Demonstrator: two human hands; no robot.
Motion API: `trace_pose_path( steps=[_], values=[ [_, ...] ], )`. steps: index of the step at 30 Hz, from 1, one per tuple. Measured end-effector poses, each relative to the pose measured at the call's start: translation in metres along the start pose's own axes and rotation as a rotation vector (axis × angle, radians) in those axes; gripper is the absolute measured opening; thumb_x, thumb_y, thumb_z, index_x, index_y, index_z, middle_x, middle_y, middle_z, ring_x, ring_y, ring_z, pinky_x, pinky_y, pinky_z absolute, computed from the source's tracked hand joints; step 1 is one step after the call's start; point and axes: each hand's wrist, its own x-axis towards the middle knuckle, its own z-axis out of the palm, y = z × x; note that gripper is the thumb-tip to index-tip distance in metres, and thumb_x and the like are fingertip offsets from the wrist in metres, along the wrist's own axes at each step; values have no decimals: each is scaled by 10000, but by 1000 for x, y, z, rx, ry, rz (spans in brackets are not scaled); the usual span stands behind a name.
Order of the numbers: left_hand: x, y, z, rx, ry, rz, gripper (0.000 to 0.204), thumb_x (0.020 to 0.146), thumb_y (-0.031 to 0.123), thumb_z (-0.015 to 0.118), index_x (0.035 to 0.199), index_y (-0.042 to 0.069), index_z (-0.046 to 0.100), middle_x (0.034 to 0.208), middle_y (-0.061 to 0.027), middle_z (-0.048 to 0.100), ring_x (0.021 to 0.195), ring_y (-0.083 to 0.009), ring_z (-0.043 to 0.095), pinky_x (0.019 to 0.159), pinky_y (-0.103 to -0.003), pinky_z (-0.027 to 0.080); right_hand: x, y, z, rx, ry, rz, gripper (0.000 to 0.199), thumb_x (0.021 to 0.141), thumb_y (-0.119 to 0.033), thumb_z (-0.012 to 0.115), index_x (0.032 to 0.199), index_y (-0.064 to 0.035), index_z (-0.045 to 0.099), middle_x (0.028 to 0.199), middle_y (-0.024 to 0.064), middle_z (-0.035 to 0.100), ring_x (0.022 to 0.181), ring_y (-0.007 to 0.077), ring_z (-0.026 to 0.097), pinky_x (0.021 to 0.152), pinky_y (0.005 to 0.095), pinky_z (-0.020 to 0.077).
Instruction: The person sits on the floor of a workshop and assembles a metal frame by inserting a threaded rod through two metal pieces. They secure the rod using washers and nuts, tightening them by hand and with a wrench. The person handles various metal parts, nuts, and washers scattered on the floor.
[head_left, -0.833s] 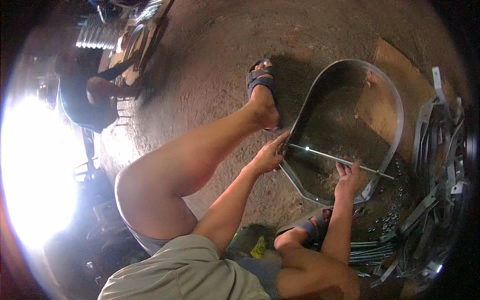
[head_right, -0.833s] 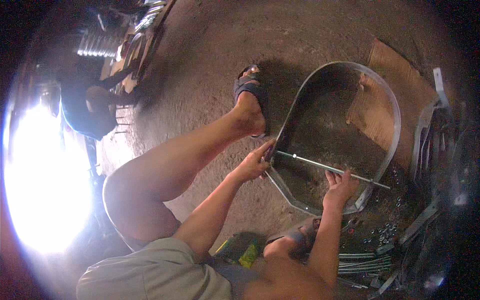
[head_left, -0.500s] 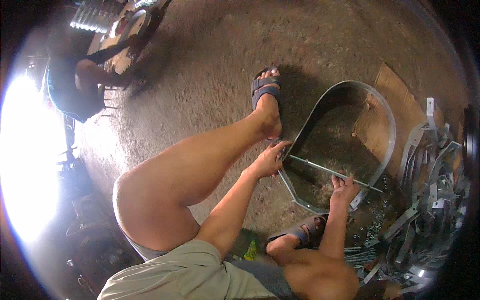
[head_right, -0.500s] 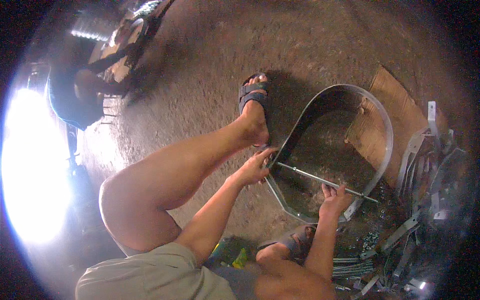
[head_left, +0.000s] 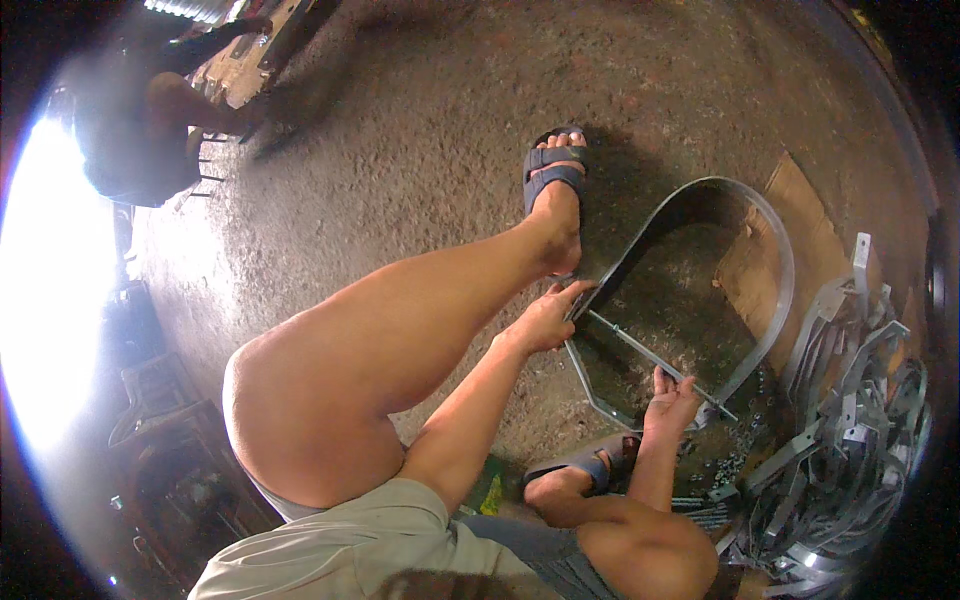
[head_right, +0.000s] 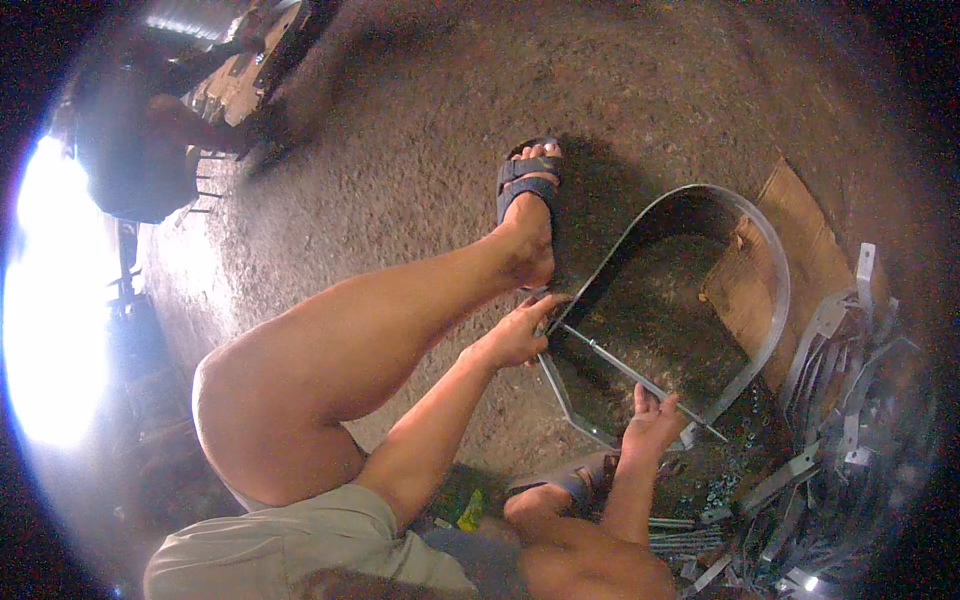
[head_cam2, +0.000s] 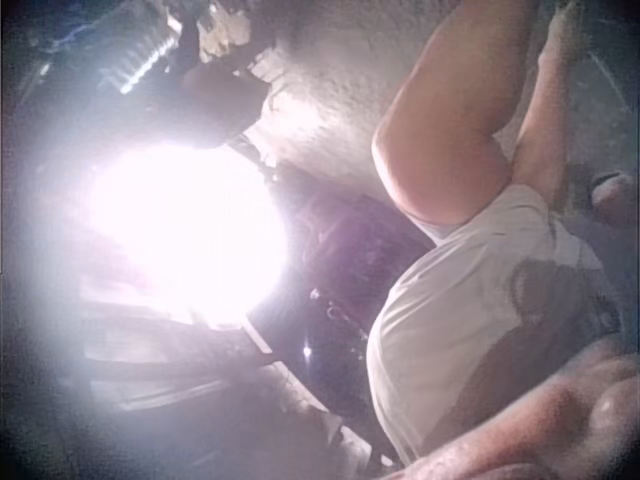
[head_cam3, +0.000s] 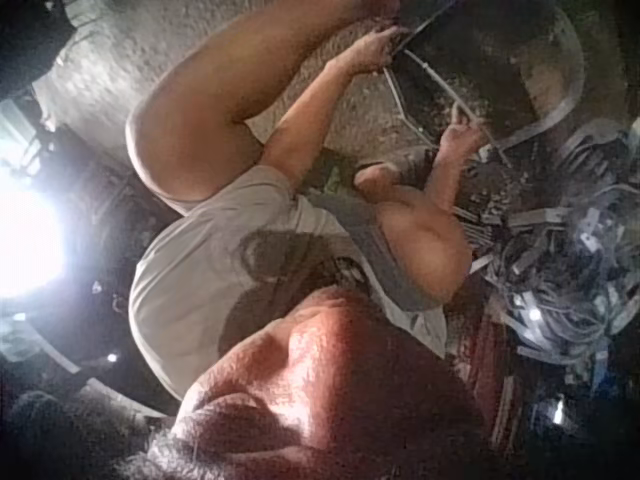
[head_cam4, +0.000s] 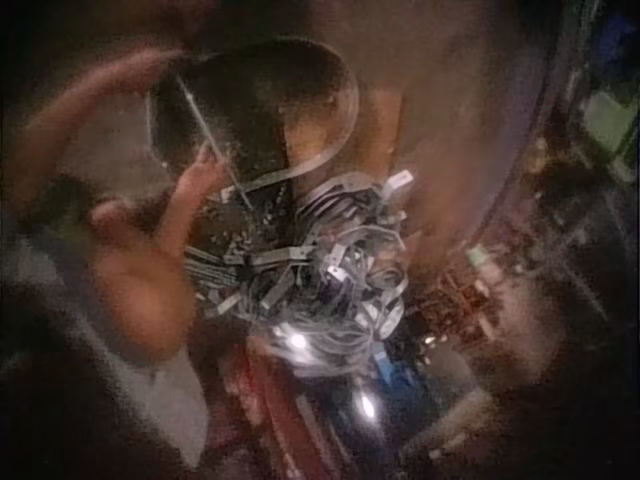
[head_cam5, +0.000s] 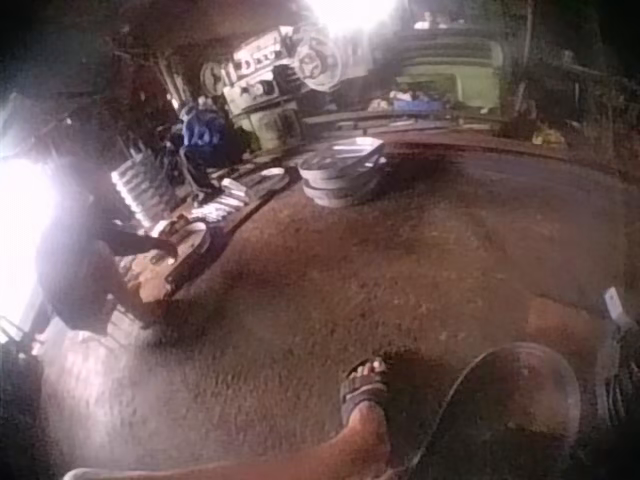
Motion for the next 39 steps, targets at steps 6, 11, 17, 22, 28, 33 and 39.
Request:
trace_pose_path(
  steps=[6, 11, 17, 22, 28, 33, 39],
  values=[
    [1, -17, 3, 23, 44, 35, 830, 759, -62, 578, 1486, 284, 378, 1225, -176, 481, 920, -304, 655, 587, -349, 632, -28, 6, 31, -23, 101, -31, 433, 1060, -223, 454, 1327, 99, 341, 1256, 257, 512, 1221, 395, 524, 1093, 537, 467],
    [-2, -2, -3, -15, -2, 15, 813, 780, -55, 570, 1500, 266, 371, 1265, -192, 480, 879, -303, 667, 608, -353, 639, 1, 21, 1, 7, -11, 23, 388, 1028, -201, 532, 1296, 32, 374, 1204, 204, 544, 1117, 368, 592, 991, 552, 535],
    [2, -6, 7, 56, 119, -29, 790, 802, -13, 615, 1511, 235, 368, 1243, -198, 560, 829, -275, 677, 611, -356, 611, -4, 29, 19, -27, -72, 8, 300, 1022, -187, 537, 1202, 39, 456, 1164, 197, 554, 1064, 333, 603, 990, 536, 549],
    [-2, 3, 35, 45, 248, -84, 769, 785, 111, 690, 1487, 65, 381, 1303, -230, 576, 1095, -335, 617, 976, -437, 487, 2, 25, 14, -48, 68, 33, 239, 986, -165, 593, 1146, -36, 471, 1077, 159, 557, 993, 278, 608, 873, 526, 596],
    [-18, 6, 69, 720, 802, 331, 662, 761, 199, 786, 1357, 74, 525, 1240, -209, 540, 1121, -424, 526, 992, -502, 413, -1, 9, 17, 5, -38, 4, 217, 980, -159, 609, 1109, -71, 458, 1050, 78, 550, 869, 206, 625, 743, 405, 624],
    [1, 36, 114, 725, 447, 752, 592, 750, 218, 791, 1294, 101, 587, 1230, -167, 577, 1166, -374, 524, 1003, -488, 381, -2, 4, 6, 36, -88, 65, 199, 989, -166, 594, 1124, -66, 488, 1105, 89, 598, 829, 224, 678, 712, 368, 609],
    [38, 65, 168, 763, -24, 714, 597, 824, 274, 732, 1362, 113, 530, 1230, -165, 596, 1156, -360, 558, 1015, -497, 383, -2, 2, -14, -32, -163, 132, 159, 1001, -189, 558, 1098, -64, 552, 997, 83, 645, 822, 209, 691, 720, 365, 596]
  ],
)
